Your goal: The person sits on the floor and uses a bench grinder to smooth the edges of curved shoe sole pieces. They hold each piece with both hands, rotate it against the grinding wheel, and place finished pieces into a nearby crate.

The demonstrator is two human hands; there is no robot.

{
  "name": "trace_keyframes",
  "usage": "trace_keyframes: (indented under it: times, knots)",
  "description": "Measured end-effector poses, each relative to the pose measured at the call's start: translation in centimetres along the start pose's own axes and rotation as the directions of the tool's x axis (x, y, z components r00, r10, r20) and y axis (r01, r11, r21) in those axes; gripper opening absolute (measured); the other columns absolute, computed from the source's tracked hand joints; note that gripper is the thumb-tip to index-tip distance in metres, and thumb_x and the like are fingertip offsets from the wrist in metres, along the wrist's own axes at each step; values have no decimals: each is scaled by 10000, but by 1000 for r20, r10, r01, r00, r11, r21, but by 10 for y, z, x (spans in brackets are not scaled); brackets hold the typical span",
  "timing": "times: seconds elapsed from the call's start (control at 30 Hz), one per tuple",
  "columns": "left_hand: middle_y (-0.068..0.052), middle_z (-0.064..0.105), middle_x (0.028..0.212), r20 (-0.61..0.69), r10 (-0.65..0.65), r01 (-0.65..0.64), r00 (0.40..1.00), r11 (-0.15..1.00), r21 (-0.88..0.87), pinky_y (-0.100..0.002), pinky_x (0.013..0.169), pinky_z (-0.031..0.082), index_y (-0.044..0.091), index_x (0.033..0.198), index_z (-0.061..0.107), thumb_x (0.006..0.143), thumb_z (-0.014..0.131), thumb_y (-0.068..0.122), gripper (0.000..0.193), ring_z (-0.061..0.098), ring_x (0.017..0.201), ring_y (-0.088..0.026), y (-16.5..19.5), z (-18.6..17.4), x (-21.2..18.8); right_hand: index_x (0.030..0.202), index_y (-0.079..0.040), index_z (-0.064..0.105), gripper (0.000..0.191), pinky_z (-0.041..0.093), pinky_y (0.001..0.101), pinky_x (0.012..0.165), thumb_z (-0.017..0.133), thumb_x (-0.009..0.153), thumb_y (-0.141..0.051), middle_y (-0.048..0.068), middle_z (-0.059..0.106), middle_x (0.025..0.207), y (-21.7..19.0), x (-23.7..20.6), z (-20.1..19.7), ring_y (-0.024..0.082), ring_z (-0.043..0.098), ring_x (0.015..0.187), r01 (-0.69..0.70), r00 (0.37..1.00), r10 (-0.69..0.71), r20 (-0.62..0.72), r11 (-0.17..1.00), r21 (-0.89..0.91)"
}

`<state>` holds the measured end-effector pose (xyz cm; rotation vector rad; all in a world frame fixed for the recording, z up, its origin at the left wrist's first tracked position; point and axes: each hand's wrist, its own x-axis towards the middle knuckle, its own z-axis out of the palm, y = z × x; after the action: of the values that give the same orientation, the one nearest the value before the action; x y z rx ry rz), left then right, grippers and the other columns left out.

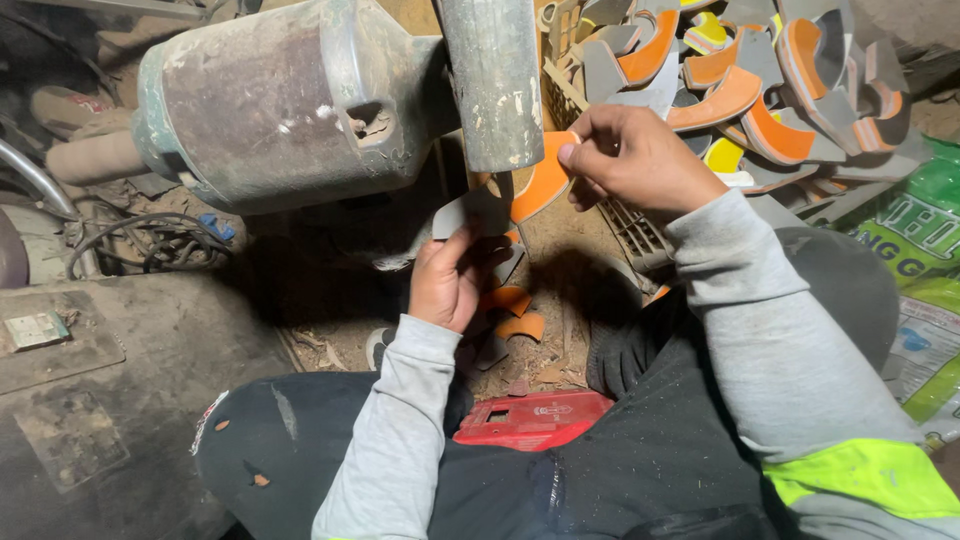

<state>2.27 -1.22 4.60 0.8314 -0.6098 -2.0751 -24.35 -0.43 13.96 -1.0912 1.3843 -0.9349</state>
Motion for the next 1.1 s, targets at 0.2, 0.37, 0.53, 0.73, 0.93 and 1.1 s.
trace_keyframes:
  times: [0.2, 0.37, 0.53, 0.73, 0.93, 1.1]
  knots:
    - [-175, 677, 1212, 17, -55, 57, 998, 993, -107, -460, 948, 574, -19, 1314, 558, 1019, 609, 212, 378, 708, 1071, -343, -15, -1, 9, 918, 2, 631, 243, 480, 251, 544, 655, 1011, -221, -1, 597, 651, -2, 11, -6, 69, 566, 571, 112, 992, -123, -37, 967, -229]
    - [-205, 682, 1194, 6, -61, 61, 998, 993, -101, -448, 958, 576, -36, 1323, 558, 1024, 595, 218, 394, 707, 1065, -337, -14, -1, 9, 922, -14, 644, 260, 441, 244, 533, 667, 1023, -252, -10, 585, 631, 0, 14, -5, 54, 525, 561, 120, 990, -136, -44, 957, -263]
    - [-207, 698, 1159, 2, -52, 52, 999, 995, -80, -454, 965, 574, -54, 1308, 573, 1038, 595, 206, 376, 702, 1054, -327, -11, 0, 9, 926, -2, 635, 265, 443, 242, 531, 683, 1006, -251, -9, 602, 633, 2, 17, -3, 54, 536, 562, 118, 989, -136, -50, 959, -259]
    - [-176, 704, 1151, 25, -4, 5, 1000, 999, -39, -470, 976, 579, -32, 1257, 601, 1026, 592, 176, 311, 703, 1045, -320, -4, 0, 5, 948, 8, 629, 281, 511, 248, 543, 679, 998, -264, -3, 603, 635, 2, 16, 2, 67, 608, 571, 92, 994, -100, -37, 978, -185]
    - [-124, 691, 1205, -2, 15, -15, 1000, 999, -35, -450, 1021, 560, -28, 1271, 619, 1038, 634, 154, 295, 671, 1119, -259, 7, -4, -1, 948, 16, 624, 282, 547, 252, 562, 677, 1001, -257, 7, 622, 649, 6, 14, 9, 75, 636, 598, 82, 996, -85, -8, 982, -171]
    - [-125, 704, 1187, -4, -5, 5, 1000, 999, -37, -423, 958, 573, -27, 1251, 626, 1012, 641, 149, 297, 684, 1083, -250, 14, -4, -5, 932, 11, 627, 210, 516, 247, 560, 692, 974, -184, 3, 626, 698, 15, 13, 15, 57, 599, 622, 128, 992, -130, -2, 979, -158]
